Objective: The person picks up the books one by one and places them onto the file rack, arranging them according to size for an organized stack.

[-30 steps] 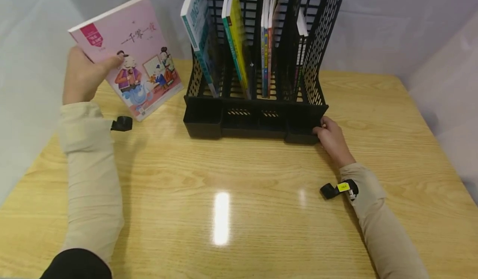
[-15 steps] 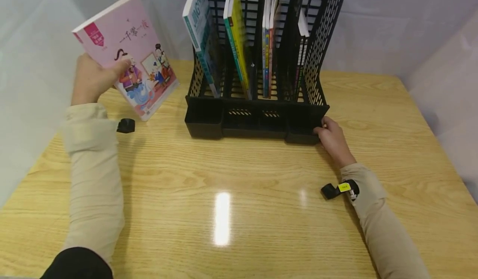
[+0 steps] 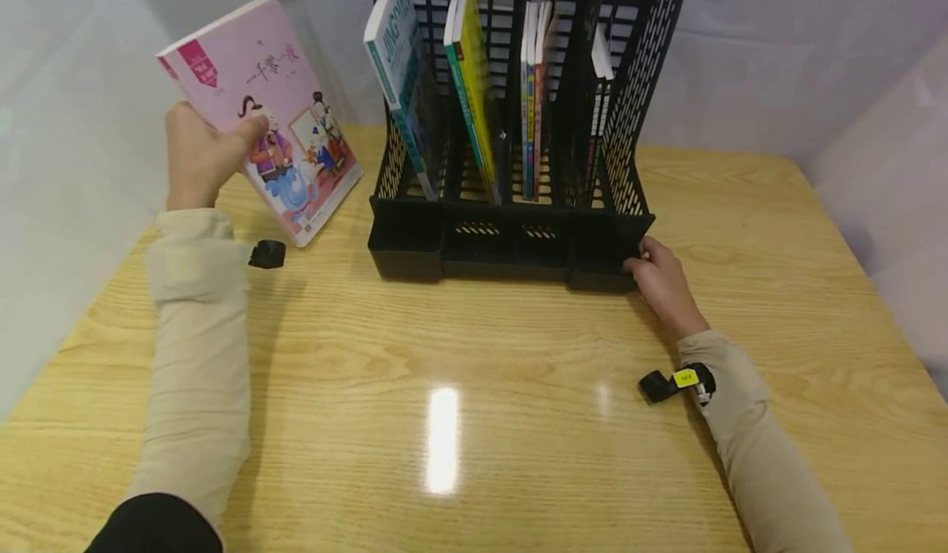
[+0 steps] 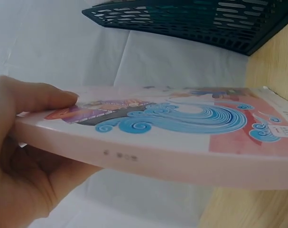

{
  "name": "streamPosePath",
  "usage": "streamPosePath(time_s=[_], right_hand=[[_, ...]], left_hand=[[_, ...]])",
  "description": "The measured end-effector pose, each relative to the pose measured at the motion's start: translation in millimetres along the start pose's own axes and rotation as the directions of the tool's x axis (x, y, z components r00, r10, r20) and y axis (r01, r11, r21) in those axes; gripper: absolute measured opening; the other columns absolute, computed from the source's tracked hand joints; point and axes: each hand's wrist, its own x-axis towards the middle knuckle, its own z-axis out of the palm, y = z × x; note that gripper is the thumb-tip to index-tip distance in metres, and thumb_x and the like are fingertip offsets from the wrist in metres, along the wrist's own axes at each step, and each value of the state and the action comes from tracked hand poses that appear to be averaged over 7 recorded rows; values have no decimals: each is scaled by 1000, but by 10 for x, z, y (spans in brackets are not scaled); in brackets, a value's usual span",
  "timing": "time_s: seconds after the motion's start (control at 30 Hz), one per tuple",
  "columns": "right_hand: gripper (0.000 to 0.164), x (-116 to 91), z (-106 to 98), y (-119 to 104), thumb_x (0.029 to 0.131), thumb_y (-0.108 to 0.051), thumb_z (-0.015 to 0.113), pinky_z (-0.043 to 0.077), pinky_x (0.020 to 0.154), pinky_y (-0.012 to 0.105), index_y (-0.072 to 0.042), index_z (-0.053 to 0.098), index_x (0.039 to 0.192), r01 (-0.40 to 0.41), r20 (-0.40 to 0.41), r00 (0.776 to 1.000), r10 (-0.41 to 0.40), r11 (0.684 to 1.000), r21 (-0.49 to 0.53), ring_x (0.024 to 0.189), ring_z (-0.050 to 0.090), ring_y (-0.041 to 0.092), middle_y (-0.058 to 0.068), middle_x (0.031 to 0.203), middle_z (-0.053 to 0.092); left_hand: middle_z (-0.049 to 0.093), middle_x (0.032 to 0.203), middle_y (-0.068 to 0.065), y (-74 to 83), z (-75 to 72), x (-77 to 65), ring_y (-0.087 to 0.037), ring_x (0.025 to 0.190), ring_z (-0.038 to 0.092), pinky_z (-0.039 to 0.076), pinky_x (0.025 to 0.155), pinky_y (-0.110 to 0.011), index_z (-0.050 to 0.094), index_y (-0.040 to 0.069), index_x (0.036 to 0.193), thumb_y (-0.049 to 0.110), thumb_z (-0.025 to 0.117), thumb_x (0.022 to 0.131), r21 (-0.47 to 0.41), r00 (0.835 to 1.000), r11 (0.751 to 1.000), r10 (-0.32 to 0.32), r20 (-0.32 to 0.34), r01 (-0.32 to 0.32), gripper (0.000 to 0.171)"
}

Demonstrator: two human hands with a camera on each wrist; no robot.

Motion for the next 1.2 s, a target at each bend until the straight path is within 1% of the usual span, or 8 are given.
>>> streamPosePath(time_s=[0.13,0.3,0.5,0.63,0.87,0.97,1.1,1.2], right_hand=[[20,-8,-9,-16,96,-10,42,37,41,29,3,45,111,9,-6,1000,-9,1000,-5,41,38,12,3,67,45],[15,-11,-16,-14,95,-10,42,37,41,28,2,44,104,2,-5,1000,-2,1000,3,40,36,11,0,61,41],[18,-15,-17,-7,95,-10,42,37,41,27,3,45,108,3,-8,1000,-3,1000,-4,40,37,10,0,66,45],[19,-20,-11,-14,95,-10,42,37,41,27,3,45,108,6,-11,1000,-6,1000,-10,41,37,10,1,68,46],[20,-20,-8,-18,96,-11,41,37,41,28,3,45,111,5,-8,1000,-5,1000,-5,42,38,11,2,71,47],[22,-10,-8,-7,96,-10,41,37,41,28,4,45,112,4,-5,1000,-4,1000,3,42,38,11,3,73,47],[22,0,-4,4,96,-10,41,37,41,28,4,45,113,-3,0,1000,3,1000,-5,41,38,11,3,69,46],[21,9,0,6,96,-10,40,37,41,28,3,45,112,-3,3,1000,3,1000,-11,40,38,11,2,67,45]], left_hand=[[60,130,-13,31,-11,-16,-26,112,63,52,88,-31,56,8,133,7,67,86,-23,1000,1000,-6,-5,6,47],[61,127,-13,94,-13,-34,-25,110,64,52,88,-31,59,8,130,6,68,85,-13,1000,1000,13,-24,-14,47],[62,127,-12,192,-17,-73,-24,110,64,52,89,-30,59,8,130,6,69,85,-21,999,999,36,-39,-37,45],[64,124,-11,265,-34,-109,-22,107,66,53,86,-28,62,6,126,4,69,83,-46,995,996,71,-75,-75,44],[64,122,-12,436,-93,-218,-20,105,66,53,86,-27,62,4,124,2,70,82,-86,992,993,77,-98,-85,43],[65,121,-12,507,-120,-268,-19,104,67,53,85,-26,63,4,123,1,69,81,-92,990,990,97,-106,-107,43],[67,117,-12,585,-163,-345,-14,94,69,54,79,-23,65,2,120,0,70,80,-98,984,986,121,-132,-134,41],[69,114,-11,648,-208,-417,-13,87,69,54,74,-21,65,2,118,0,70,79,-141,985,983,101,-139,-120,39]])
